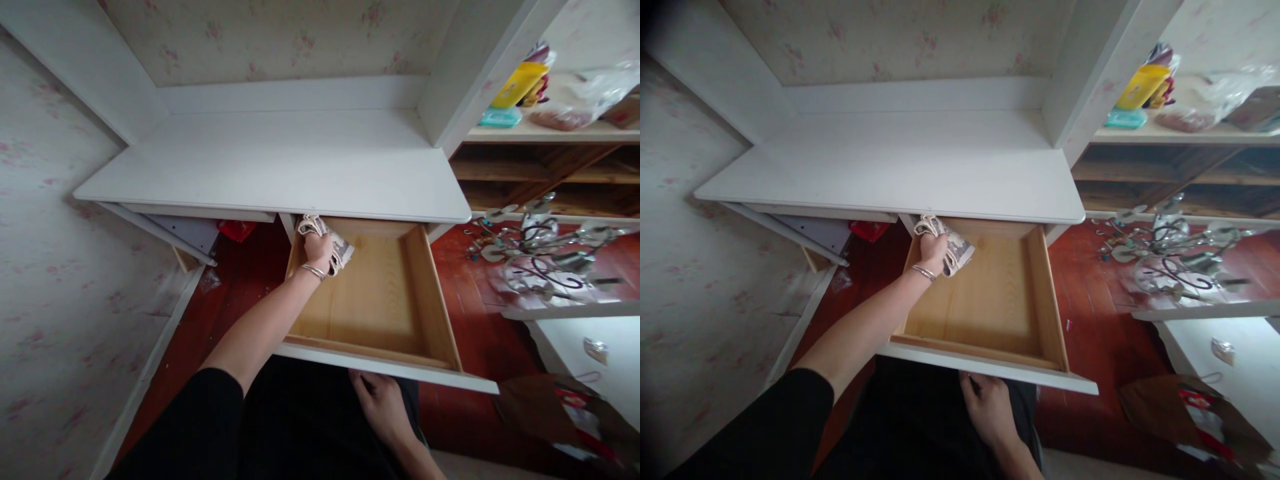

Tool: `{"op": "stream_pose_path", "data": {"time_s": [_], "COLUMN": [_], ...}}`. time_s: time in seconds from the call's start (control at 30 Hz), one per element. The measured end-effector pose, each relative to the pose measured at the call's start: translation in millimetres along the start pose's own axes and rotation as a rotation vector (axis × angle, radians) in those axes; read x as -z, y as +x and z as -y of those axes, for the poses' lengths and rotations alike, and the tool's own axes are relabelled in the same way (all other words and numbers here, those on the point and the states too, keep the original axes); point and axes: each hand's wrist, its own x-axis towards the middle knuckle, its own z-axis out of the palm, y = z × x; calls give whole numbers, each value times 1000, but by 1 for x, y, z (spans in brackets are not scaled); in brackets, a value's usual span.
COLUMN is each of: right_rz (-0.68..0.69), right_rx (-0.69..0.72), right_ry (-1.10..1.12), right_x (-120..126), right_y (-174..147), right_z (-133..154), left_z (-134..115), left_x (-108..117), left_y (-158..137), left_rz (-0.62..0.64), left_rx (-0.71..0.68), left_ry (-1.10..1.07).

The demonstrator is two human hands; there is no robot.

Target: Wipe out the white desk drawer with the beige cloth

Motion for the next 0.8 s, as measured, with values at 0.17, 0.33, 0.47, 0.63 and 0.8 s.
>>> {"op": "stream_pose_path", "data": {"time_s": [0.17,0.33,0.47,0.63,0.8], "right_rz": [-15,19,15,20,23], "right_rx": [-15,-22,-9,-23,-30], "right_ry": [-17,-29,-30,-23,-10], "right_x": [-2,-1,0,1,1], "right_y": [-1,1,2,2,3], "right_z": [-2,-2,-1,-2,-3], "left_z": [16,28,27,21,19], "left_x": [-54,-100,-119,-117,-89], "left_y": [-23,-58,-79,-94,-103], "left_rz": [92,306,638,850,1028], "left_rx": [-49,-101,-340,-623,-740], "left_ry": [276,469,716,819,878]}}
